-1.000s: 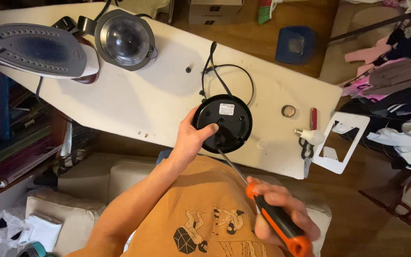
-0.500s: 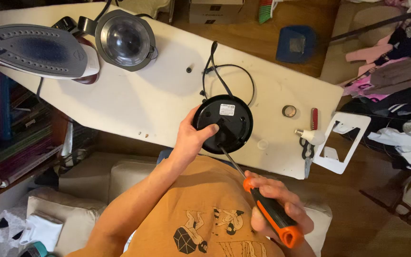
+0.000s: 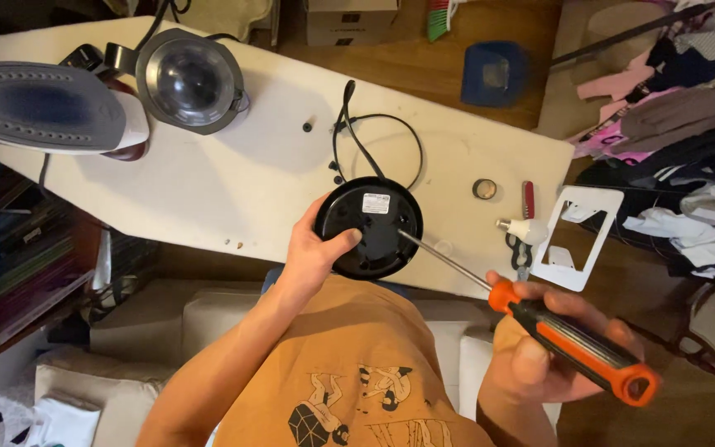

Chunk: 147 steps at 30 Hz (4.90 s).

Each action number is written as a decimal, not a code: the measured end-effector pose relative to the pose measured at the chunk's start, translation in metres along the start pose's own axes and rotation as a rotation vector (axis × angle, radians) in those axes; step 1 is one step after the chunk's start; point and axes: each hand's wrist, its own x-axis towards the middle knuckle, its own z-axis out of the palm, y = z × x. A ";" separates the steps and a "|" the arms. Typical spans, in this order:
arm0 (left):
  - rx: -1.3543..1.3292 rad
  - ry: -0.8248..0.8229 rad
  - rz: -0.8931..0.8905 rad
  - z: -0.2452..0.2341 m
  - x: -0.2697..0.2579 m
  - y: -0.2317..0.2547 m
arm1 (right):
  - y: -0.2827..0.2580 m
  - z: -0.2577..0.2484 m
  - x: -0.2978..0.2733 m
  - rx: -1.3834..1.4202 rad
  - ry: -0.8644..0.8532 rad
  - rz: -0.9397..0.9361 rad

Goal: The person disassembles a black circular appliance base, uses a screwdriver to remove and reinsert screws, and reassembles the base with its cover. The person handles the base, screws, and screwdriver throughout the process.

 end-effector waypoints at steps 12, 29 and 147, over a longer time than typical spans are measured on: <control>0.017 -0.037 0.044 0.003 -0.001 -0.006 | 0.003 0.012 0.029 -0.143 -0.291 -0.311; 0.035 -0.018 -0.061 0.009 -0.002 0.011 | 0.004 0.017 0.046 -0.104 -0.385 -0.210; 0.013 0.037 -0.168 -0.003 -0.010 0.021 | 0.004 0.007 0.082 -0.392 -0.678 -0.406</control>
